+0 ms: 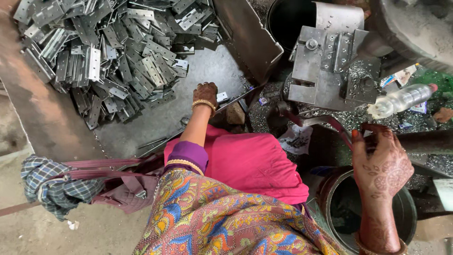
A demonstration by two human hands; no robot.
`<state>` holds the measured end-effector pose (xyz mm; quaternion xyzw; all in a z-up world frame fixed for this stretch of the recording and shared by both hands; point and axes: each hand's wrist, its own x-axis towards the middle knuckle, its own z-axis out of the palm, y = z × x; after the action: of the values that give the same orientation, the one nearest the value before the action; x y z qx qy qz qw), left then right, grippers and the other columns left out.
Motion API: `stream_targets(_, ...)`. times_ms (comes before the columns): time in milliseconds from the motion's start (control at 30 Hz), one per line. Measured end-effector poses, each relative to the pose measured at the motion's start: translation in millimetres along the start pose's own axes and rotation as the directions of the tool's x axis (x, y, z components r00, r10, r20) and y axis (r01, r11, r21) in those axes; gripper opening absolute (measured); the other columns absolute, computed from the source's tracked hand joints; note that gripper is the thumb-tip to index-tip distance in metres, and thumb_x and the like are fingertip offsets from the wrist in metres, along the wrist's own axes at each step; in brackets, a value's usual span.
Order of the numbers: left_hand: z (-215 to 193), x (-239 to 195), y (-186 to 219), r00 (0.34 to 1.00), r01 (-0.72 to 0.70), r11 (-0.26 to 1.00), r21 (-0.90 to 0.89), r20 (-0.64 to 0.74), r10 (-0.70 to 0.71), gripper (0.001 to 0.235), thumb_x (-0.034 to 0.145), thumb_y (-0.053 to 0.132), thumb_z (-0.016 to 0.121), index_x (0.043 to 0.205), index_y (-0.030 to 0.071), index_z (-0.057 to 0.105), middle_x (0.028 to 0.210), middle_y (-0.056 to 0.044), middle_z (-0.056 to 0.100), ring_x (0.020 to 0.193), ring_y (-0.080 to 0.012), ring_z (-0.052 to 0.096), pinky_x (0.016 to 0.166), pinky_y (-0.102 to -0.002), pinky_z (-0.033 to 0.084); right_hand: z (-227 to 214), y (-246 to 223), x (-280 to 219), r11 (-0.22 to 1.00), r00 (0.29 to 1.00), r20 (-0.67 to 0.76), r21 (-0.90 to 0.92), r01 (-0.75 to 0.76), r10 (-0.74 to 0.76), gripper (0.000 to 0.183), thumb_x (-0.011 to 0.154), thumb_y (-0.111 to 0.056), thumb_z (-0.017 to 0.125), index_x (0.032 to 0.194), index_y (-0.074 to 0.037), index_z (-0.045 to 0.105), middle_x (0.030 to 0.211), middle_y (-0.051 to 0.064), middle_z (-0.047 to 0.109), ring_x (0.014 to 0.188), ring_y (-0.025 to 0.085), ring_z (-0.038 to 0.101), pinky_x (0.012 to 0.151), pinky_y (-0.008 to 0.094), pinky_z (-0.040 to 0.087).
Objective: The person picks up metal brackets one at a time from a bin and places them into a press machine, using a tool to secure and process each part before setting it aside.
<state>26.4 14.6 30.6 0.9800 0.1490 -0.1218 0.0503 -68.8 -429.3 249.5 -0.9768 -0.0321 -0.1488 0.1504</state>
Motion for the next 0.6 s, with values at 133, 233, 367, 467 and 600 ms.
stream_targets(133,27,5,-10,0.996,0.012,0.993,-0.117,-0.087,-0.022,0.048,0.077,0.015,0.080,0.121,0.010,0.063,0.124,-0.016,0.062,0.122,-0.0362,0.057,0.101,-0.046,0.051,1,0,-1,0.999,0.999,-0.017,-0.036,0.029,-0.030,0.027,0.108,-0.040,0.072,0.118,-0.015,0.074,0.109,0.011,0.074,0.101,0.035,0.070,0.083,0.047,0.053)
stream_targets(233,52,-11,-10,0.983,-0.007,0.988,-0.156,-0.180,-0.022,0.037,0.084,0.014,0.074,0.120,0.013,0.065,0.127,-0.016,0.062,0.124,-0.0361,0.057,0.102,-0.045,0.053,1,-1,0,0.999,1.000,0.021,-0.031,-0.023,0.024,0.028,0.106,-0.041,0.071,0.115,-0.015,0.074,0.103,0.012,0.074,0.098,0.035,0.071,0.081,0.048,0.053)
stream_targets(367,44,-23,-7,0.967,0.023,0.988,-0.154,-0.249,-0.061,0.028,0.086,0.008,0.064,0.113,0.016,0.068,0.123,-0.014,0.064,0.121,-0.0364,0.059,0.091,-0.046,0.055,1,-4,2,0.997,1.000,0.016,-0.082,-0.008,0.009,0.033,0.105,-0.045,0.071,0.117,-0.015,0.074,0.105,0.014,0.074,0.096,0.037,0.070,0.080,0.049,0.053)
stream_targets(467,12,-36,10,0.939,0.089,0.899,-0.428,-0.265,-0.219,0.024,0.093,0.011,0.061,0.117,0.012,0.066,0.112,-0.017,0.070,0.107,-0.0394,0.066,0.087,-0.051,0.054,0,-3,5,0.996,0.996,0.071,-0.084,-0.038,0.044,0.038,0.101,-0.049,0.069,0.123,-0.018,0.073,0.105,0.014,0.074,0.095,0.038,0.071,0.079,0.050,0.053)
stream_targets(600,-55,-75,74,0.895,-0.179,0.603,-0.778,-0.383,-0.228,0.054,0.078,0.003,0.063,0.131,0.012,0.061,0.107,-0.020,0.073,0.097,-0.0394,0.071,0.083,-0.049,0.056,1,0,8,0.999,0.989,0.144,-0.042,-0.028,0.034,0.047,0.098,-0.054,0.065,0.132,-0.021,0.070,0.107,0.011,0.076,0.096,0.037,0.072,0.079,0.050,0.054)
